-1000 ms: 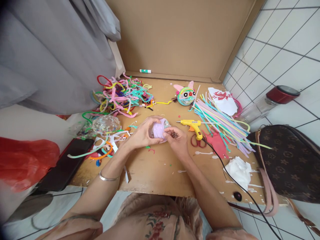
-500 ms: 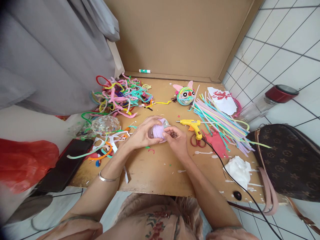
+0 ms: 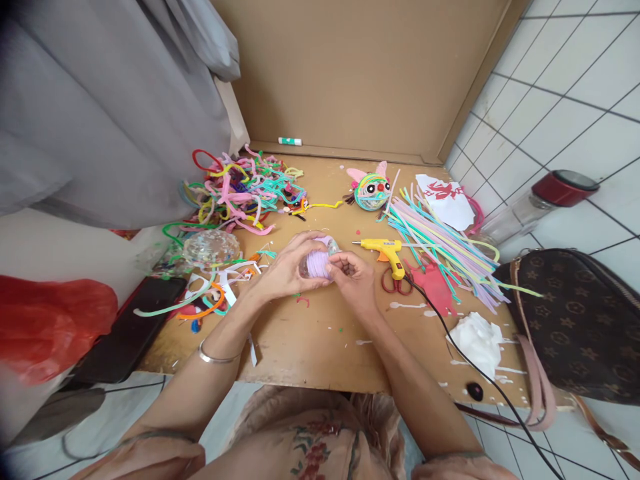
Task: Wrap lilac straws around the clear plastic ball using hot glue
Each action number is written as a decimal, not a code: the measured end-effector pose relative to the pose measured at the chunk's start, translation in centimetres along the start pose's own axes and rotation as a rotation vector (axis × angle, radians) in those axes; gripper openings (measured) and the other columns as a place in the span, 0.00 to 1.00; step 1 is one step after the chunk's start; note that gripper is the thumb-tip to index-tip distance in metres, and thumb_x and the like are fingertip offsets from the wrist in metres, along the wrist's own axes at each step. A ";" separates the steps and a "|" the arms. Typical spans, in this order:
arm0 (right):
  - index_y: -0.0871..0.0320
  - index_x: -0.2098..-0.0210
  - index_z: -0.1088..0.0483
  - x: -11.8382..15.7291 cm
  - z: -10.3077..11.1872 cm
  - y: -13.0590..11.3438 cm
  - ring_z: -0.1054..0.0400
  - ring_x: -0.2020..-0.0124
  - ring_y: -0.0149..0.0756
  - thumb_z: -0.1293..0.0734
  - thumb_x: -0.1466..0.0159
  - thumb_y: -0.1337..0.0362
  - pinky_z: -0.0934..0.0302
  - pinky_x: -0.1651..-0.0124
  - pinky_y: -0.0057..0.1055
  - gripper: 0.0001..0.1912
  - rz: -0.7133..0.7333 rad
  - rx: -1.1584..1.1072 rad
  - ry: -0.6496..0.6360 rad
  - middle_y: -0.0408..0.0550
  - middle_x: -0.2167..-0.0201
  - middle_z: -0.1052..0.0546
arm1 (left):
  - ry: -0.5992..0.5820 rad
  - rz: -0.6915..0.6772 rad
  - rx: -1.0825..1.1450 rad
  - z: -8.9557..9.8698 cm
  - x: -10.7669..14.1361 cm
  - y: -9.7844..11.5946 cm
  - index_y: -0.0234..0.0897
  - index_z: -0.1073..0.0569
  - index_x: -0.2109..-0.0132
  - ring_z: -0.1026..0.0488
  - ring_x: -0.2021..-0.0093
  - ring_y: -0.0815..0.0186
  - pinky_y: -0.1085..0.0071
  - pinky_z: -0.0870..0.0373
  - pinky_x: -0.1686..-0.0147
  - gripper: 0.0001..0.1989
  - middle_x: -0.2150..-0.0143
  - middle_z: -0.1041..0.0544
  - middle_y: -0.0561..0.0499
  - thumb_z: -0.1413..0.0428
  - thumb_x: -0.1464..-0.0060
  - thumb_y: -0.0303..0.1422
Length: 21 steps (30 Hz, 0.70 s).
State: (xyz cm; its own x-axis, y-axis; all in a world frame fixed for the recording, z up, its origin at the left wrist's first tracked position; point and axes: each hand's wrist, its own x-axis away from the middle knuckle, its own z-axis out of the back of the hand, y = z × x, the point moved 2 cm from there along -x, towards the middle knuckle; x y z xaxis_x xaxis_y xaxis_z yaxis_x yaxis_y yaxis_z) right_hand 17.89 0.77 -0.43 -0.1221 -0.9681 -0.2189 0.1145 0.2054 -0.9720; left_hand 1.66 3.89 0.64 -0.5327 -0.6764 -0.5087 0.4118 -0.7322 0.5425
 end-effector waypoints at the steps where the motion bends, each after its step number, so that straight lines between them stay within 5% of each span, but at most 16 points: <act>1: 0.56 0.72 0.28 0.0 0.0 0.0 0.38 0.78 0.27 0.30 0.49 0.60 0.41 0.74 0.26 0.07 0.003 0.008 0.002 0.39 0.79 0.29 | 0.006 -0.006 -0.006 -0.1 0.0 0.0 0.38 0.31 0.50 0.34 0.40 0.51 0.52 0.36 0.41 0.26 0.41 0.32 0.38 0.34 0.55 0.40; 21: 0.56 0.73 0.29 0.1 0.0 0.4 0.37 0.78 0.27 0.28 0.50 0.60 0.39 0.74 0.26 0.08 0.000 -0.014 0.016 0.39 0.79 0.28 | 0.044 -0.031 -0.072 -0.5 0.0 0.1 0.37 0.31 0.51 0.34 0.41 0.53 0.54 0.35 0.42 0.22 0.43 0.31 0.39 0.36 0.53 0.37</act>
State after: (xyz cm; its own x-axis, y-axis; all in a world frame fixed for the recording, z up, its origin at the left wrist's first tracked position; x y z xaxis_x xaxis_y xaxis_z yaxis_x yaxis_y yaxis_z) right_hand 17.89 0.79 -0.81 -0.1375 -0.9657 -0.2204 0.1008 0.2077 -0.9730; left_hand 2.10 3.76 0.33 -0.5138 -0.6548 -0.5543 0.4482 -0.7558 0.4773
